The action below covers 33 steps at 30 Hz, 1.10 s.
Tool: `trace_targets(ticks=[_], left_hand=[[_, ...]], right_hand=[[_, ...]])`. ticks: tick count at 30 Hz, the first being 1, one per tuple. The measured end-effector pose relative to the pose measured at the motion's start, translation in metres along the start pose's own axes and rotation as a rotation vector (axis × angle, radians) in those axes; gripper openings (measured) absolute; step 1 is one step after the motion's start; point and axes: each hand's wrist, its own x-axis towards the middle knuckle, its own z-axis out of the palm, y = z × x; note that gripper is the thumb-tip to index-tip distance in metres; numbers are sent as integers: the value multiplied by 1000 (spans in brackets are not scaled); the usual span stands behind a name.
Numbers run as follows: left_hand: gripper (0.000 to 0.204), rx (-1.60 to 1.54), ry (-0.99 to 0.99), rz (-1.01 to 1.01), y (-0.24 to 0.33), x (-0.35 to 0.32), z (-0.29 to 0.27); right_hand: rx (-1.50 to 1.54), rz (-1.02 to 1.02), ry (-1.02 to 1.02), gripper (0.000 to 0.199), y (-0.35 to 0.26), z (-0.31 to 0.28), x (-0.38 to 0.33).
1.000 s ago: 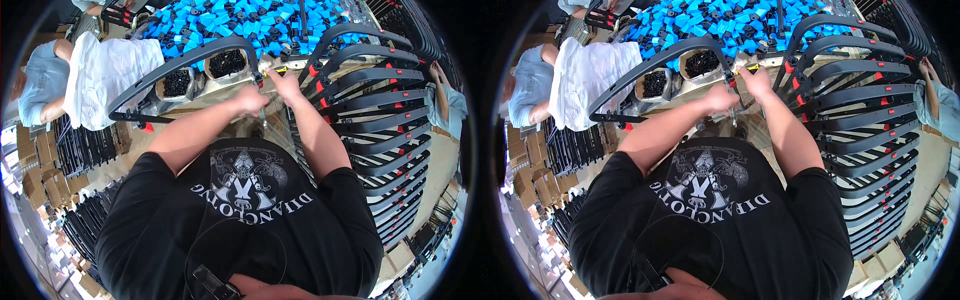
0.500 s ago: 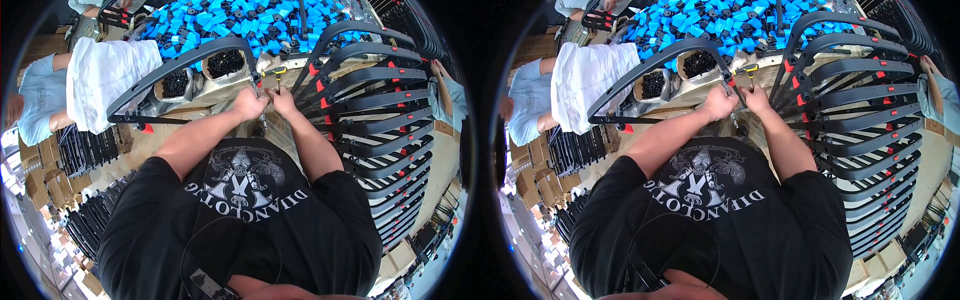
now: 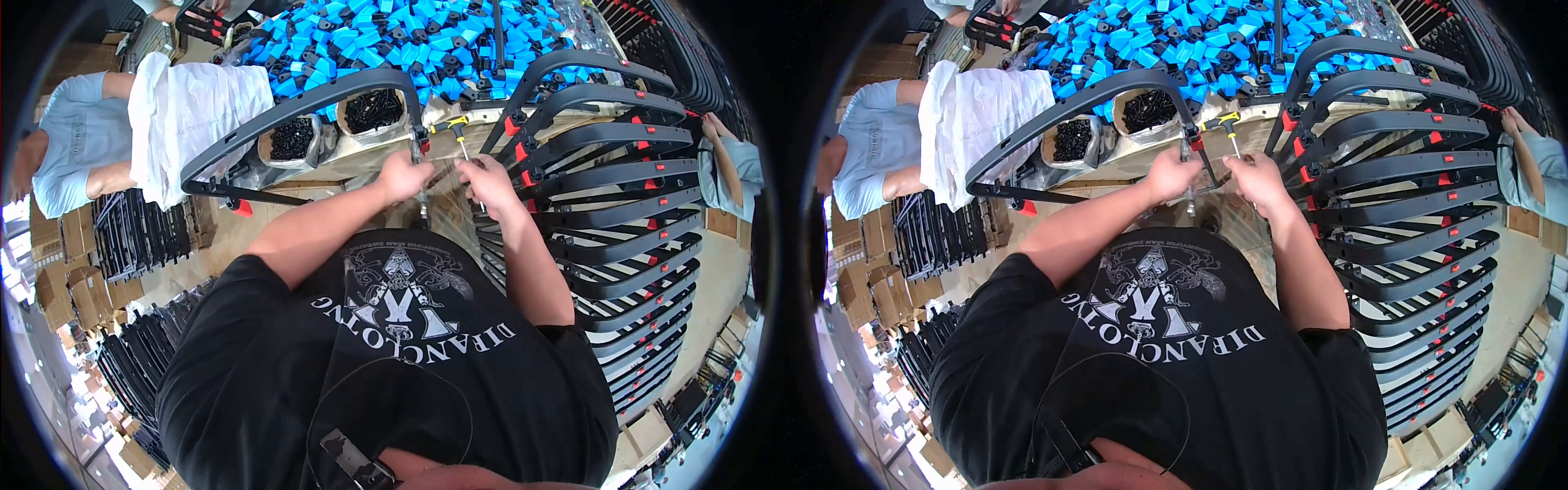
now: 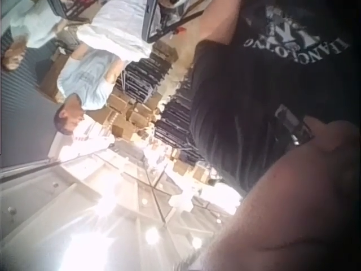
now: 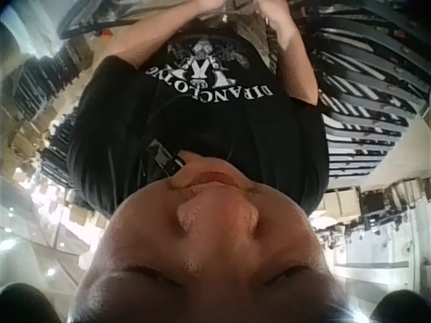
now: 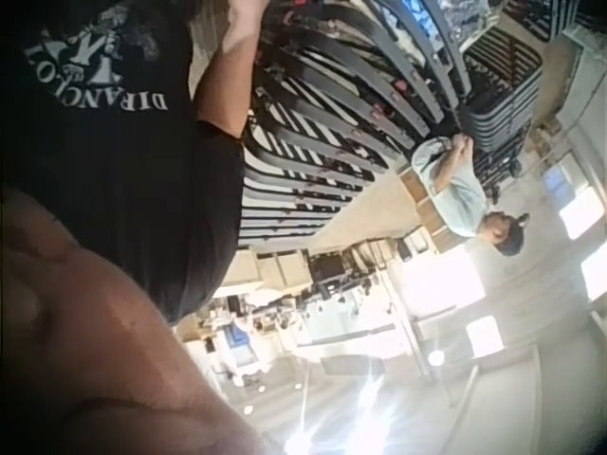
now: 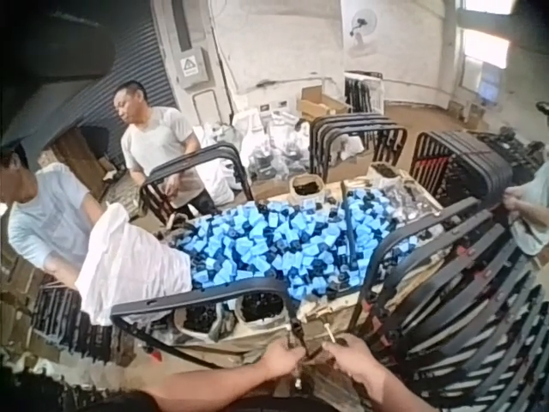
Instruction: Attaching red plastic end caps to metal furniture frames using a small mallet.
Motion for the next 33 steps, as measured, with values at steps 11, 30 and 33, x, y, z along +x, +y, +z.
trace_targets(ticks=[11,30,33], left_hand=[[18,-467,420,-261,-35,-63,-135],[52,-88,449,-138,-201,-147,-217],[45,-89,234,-224,-221,-186,-230]], right_hand=[[-132,-397,323,60,-9,34,81],[-226,104,-236,45,3,143,21],[2,-12,-405,47,-31,234,32]])
